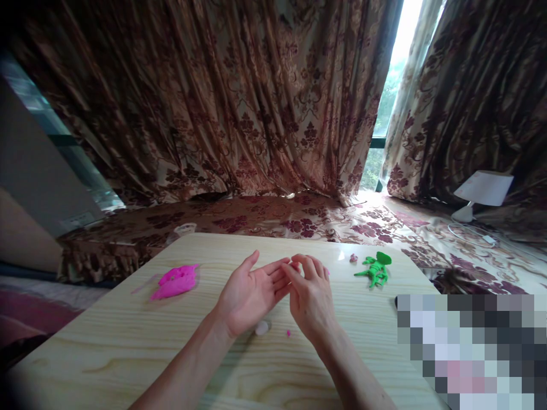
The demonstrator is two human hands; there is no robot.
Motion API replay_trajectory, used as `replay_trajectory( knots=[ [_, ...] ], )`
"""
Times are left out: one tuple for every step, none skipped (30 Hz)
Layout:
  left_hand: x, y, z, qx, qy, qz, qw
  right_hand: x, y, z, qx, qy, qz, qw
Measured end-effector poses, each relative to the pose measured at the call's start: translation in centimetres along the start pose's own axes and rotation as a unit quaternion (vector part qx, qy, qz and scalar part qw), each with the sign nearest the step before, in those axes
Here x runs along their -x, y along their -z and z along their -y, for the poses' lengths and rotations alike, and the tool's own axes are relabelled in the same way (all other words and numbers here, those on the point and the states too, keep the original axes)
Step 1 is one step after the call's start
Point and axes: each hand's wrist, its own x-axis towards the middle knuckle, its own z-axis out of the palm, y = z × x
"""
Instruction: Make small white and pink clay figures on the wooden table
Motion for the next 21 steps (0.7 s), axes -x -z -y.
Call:
replay_trajectory(
  knots=[
    [0.0, 0.0, 0.0, 0.003, -0.006, -0.002, 1.000, 0.0, 0.0, 0.0, 0.003, 0.005, 0.002, 1.000],
    [0.0, 0.0, 0.0, 0.004, -0.010, -0.002, 1.000, 0.0, 0.0, 0.0, 0.004, 0.012, 0.006, 1.000],
    [0.0, 0.0, 0.0, 0.003, -0.010, -0.001, 1.000, 0.0, 0.0, 0.0, 0.004, 0.020, 0.012, 1.000],
    [0.0, 0.0, 0.0, 0.002, -0.008, 0.002, 1.000, -0.1, 0.0, 0.0, 0.006, 0.025, 0.018, 1.000],
    [0.0, 0.0, 0.0, 0.000, -0.002, 0.005, 1.000, -0.1, 0.0, 0.0, 0.010, 0.026, 0.021, 0.999],
    [0.0, 0.0, 0.0, -0.002, 0.003, 0.008, 1.000, -0.1, 0.0, 0.0, 0.015, 0.025, 0.022, 0.999],
    [0.0, 0.0, 0.1, -0.003, 0.007, 0.007, 1.000, -0.1, 0.0, 0.0, 0.022, 0.022, 0.021, 0.999],
    [0.0, 0.0, 0.0, -0.004, 0.008, 0.003, 1.000, -0.1, 0.0, 0.0, 0.027, 0.017, 0.019, 0.999],
    [0.0, 0.0, 0.0, -0.004, 0.005, -0.003, 1.000, -0.1, 0.0, 0.0, 0.030, 0.013, 0.017, 0.999],
    [0.0, 0.0, -0.1, -0.004, 0.000, -0.009, 1.000, -0.1, 0.0, 0.0, 0.031, 0.013, 0.017, 0.999],
    [0.0, 0.1, -0.1, -0.005, -0.004, -0.013, 1.000, 0.0, 0.0, 0.1, 0.029, 0.017, 0.021, 0.999],
    [0.0, 0.2, -0.2, -0.007, -0.007, -0.015, 1.000, 0.0, 0.0, 0.1, 0.026, 0.022, 0.026, 0.999],
    [-0.1, 0.3, -0.3, -0.009, -0.008, -0.015, 1.000, 0.0, 0.0, 0.2, 0.025, 0.026, 0.029, 0.999],
    [-0.1, 0.4, -0.3, -0.011, -0.006, -0.015, 1.000, 0.0, 0.0, 0.2, 0.026, 0.024, 0.031, 0.999],
    [-0.2, 0.5, -0.3, -0.014, -0.004, -0.016, 1.000, 0.0, 0.0, 0.1, 0.028, 0.019, 0.031, 0.999],
    [-0.2, 0.6, -0.3, -0.017, -0.005, -0.022, 1.000, -0.1, 0.1, 0.0, 0.031, 0.011, 0.029, 0.999],
    [-0.3, 0.7, -0.2, -0.022, -0.006, -0.033, 0.999, -0.1, 0.1, -0.2, 0.033, 0.002, 0.024, 0.999],
    [-0.4, 0.8, -0.2, -0.030, -0.011, -0.047, 0.998, -0.1, 0.1, -0.5, 0.032, -0.006, 0.020, 0.999],
    [-0.5, 0.9, -0.1, -0.042, -0.016, -0.065, 0.997, -0.2, 0.2, -0.8, 0.029, -0.012, 0.016, 0.999],
    [-0.6, 1.0, 0.0, -0.060, -0.023, -0.087, 0.994, -0.2, 0.3, -1.2, 0.023, -0.016, 0.014, 1.000],
    [-0.7, 1.1, 0.0, -0.082, -0.030, -0.111, 0.990, -0.2, 0.3, -1.6, 0.016, -0.021, 0.012, 1.000]
  ],
)
